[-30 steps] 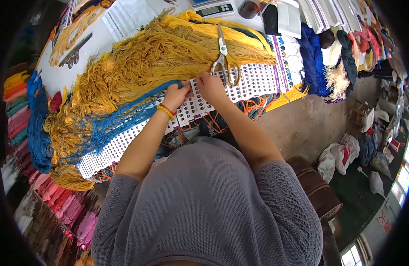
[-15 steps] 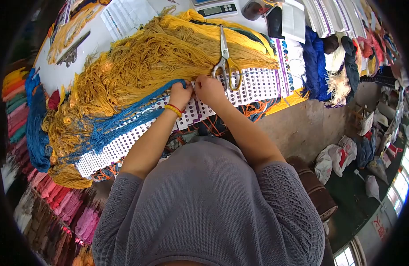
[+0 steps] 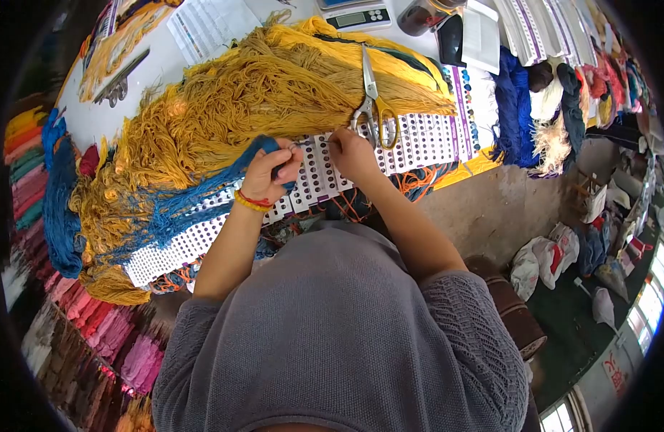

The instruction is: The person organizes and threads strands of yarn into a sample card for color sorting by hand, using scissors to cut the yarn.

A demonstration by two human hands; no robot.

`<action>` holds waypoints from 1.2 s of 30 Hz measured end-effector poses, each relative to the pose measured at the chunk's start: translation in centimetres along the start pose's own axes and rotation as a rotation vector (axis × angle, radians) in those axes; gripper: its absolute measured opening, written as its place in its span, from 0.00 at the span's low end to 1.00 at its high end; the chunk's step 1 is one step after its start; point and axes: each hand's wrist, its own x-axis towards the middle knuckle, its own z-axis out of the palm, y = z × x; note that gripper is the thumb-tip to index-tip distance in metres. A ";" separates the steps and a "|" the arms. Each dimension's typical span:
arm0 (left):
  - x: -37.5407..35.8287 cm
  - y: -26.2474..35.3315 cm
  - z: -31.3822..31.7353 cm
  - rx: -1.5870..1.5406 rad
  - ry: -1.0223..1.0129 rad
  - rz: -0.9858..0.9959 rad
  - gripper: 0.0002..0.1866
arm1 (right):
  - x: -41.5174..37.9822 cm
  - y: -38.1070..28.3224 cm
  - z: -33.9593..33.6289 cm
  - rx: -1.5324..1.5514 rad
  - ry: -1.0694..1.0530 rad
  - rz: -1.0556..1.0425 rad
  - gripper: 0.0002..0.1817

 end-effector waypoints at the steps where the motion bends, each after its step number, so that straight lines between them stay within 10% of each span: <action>1: 0.1 0.1 0.2 -0.040 -0.031 0.019 0.04 | -0.1 -0.1 -0.1 0.081 -0.033 0.067 0.08; 8: -1.3 2.0 -1.1 0.292 0.180 0.274 0.04 | -0.3 0.0 0.6 0.038 0.019 0.030 0.08; 18: -1.3 2.1 -0.3 0.155 -0.018 0.019 0.12 | -0.8 -0.4 1.0 0.138 0.033 0.130 0.07; 21: 2.2 -1.9 -0.6 0.877 0.078 0.016 0.13 | -1.7 -2.1 0.4 0.758 -0.047 0.156 0.04; 25: 3.0 -3.0 -2.8 1.350 0.183 0.247 0.11 | -2.1 -1.7 1.6 0.500 0.047 0.066 0.07; 26: 2.0 -2.7 -3.5 1.252 0.276 0.478 0.10 | -2.1 -1.3 2.1 0.441 0.079 0.050 0.09; 29: -3.1 2.9 -7.3 0.646 0.337 0.117 0.13 | -2.3 -0.1 3.3 0.276 0.148 -0.015 0.15; 36: -24.3 22.0 -19.4 0.295 0.909 0.709 0.12 | -2.3 0.0 4.0 0.340 0.245 0.042 0.13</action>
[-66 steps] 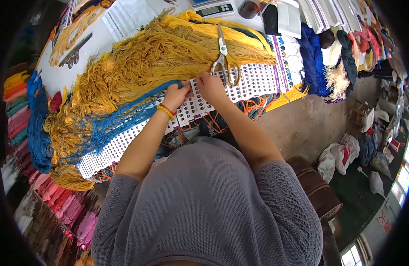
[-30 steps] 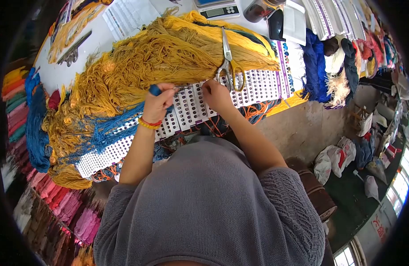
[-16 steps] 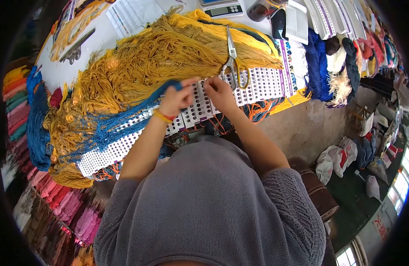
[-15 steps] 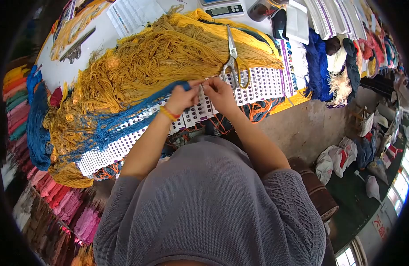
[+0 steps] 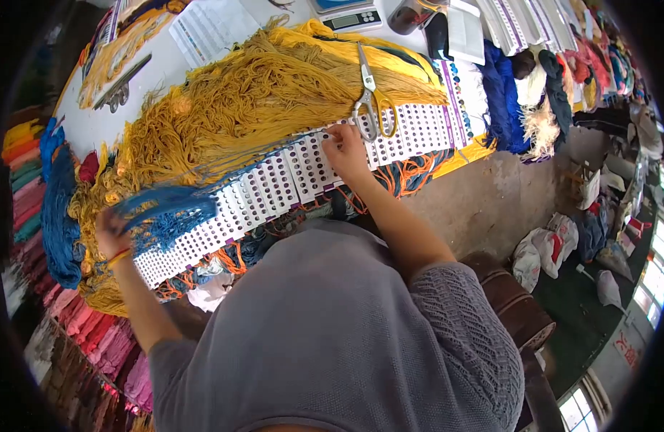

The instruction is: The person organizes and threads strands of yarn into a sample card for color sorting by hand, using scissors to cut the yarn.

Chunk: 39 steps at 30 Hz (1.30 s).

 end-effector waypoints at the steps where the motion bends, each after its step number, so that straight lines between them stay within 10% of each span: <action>1: 3.5 1.9 -6.9 0.189 0.074 0.131 0.17 | 0.5 -0.1 -0.6 0.027 0.014 0.066 0.11; 2: 3.5 5.4 -9.1 0.445 0.359 -0.037 0.22 | 1.1 -0.1 -1.4 0.056 0.030 0.130 0.09; 6: 7.6 13.0 -21.2 0.485 0.438 0.151 0.21 | 3.0 -1.0 -5.6 -0.372 0.271 0.084 0.14; 16: -15.1 -0.1 13.8 0.526 -0.480 -0.019 0.14 | 4.7 -0.3 -8.5 -0.686 -0.105 0.439 0.22; 25: -17.5 -7.2 16.3 -0.010 -0.293 -0.354 0.18 | 0.7 6.4 -21.8 -0.377 -0.022 0.201 0.19; 31: -22.0 -7.4 22.1 0.649 -0.334 0.104 0.17 | 2.1 12.6 -32.0 -0.645 0.180 0.438 0.19; 39: -29.5 -8.5 32.3 0.785 -0.805 0.112 0.14 | 6.6 18.7 -34.3 -0.892 0.236 0.368 0.20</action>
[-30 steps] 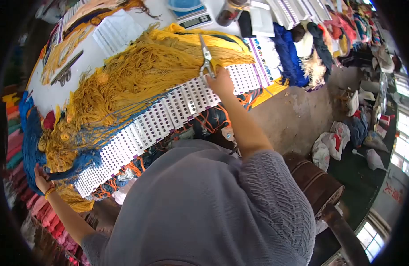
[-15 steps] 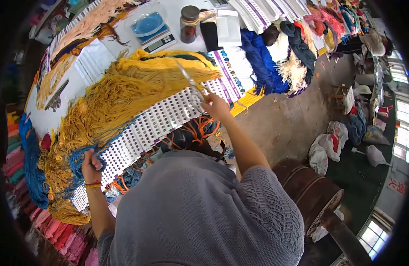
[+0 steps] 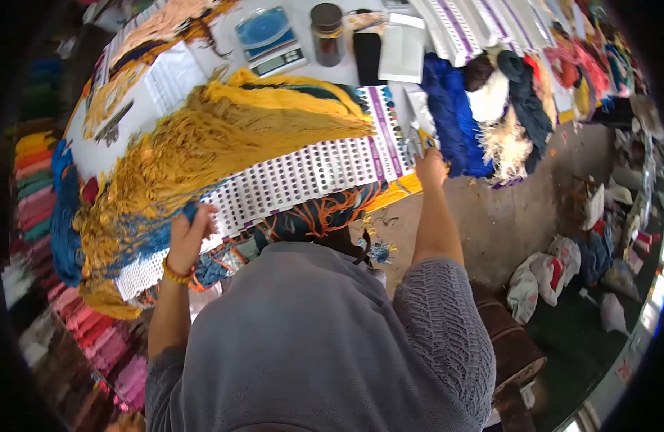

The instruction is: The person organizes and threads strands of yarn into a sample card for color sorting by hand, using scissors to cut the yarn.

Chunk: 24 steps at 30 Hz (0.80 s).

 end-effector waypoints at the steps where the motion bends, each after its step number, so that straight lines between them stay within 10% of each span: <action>1: 0.1 1.2 0.3 -0.063 -0.048 -0.104 0.14 | 0.6 0.6 0.6 0.032 -0.041 -0.021 0.20; 7: 0.6 0.6 0.3 -0.823 -0.217 -0.070 0.34 | -0.6 -5.8 0.3 0.377 0.255 -0.274 0.12; 13: 0.1 -0.6 0.0 -1.012 -0.243 -0.060 0.40 | -15.3 -26.5 -5.4 1.042 -0.520 -0.542 0.11; 18: -1.0 -2.0 -1.0 -0.981 -0.239 -0.018 0.44 | -22.8 -32.9 -10.2 1.365 -1.128 -0.345 0.09; 24: -2.2 -5.0 -2.1 -0.986 -0.296 0.008 0.39 | -26.2 -34.8 -8.8 1.250 -1.007 -0.327 0.07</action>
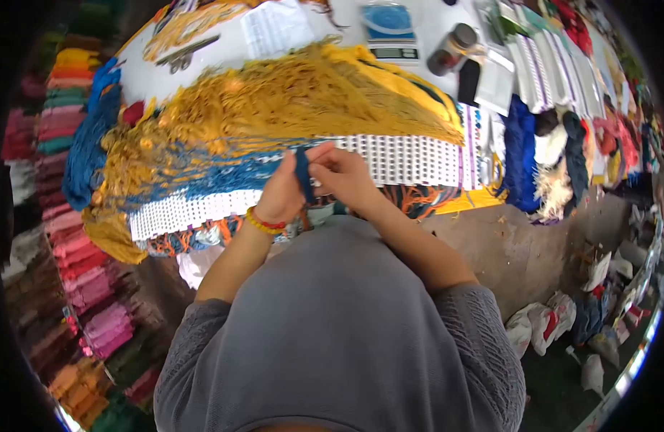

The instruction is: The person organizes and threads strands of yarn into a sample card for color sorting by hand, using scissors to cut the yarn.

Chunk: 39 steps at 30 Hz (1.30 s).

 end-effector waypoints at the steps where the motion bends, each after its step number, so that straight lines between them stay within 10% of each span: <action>1: -0.3 0.0 -0.4 -0.040 -0.006 0.021 0.36 | 0.1 0.4 0.3 -0.021 0.000 0.002 0.06; 24: -2.2 0.2 -4.8 -0.290 -0.046 -0.018 0.31 | 0.2 2.0 4.7 -0.213 0.067 0.040 0.06; 31: -0.9 -0.5 -6.0 -0.280 0.283 -0.014 0.16 | 1.3 3.1 2.7 0.033 0.132 -0.173 0.04; 33: -1.1 -0.4 -8.0 -0.298 0.371 0.003 0.15 | 1.6 0.7 1.5 0.607 0.015 0.064 0.04; 37: -5.5 5.3 -22.2 -0.243 0.459 0.240 0.08 | 0.9 -2.7 -6.1 0.832 -0.230 0.062 0.08; 39: -11.5 10.7 -29.5 0.019 1.134 0.426 0.05 | -0.3 -4.0 -14.7 0.460 0.043 0.004 0.05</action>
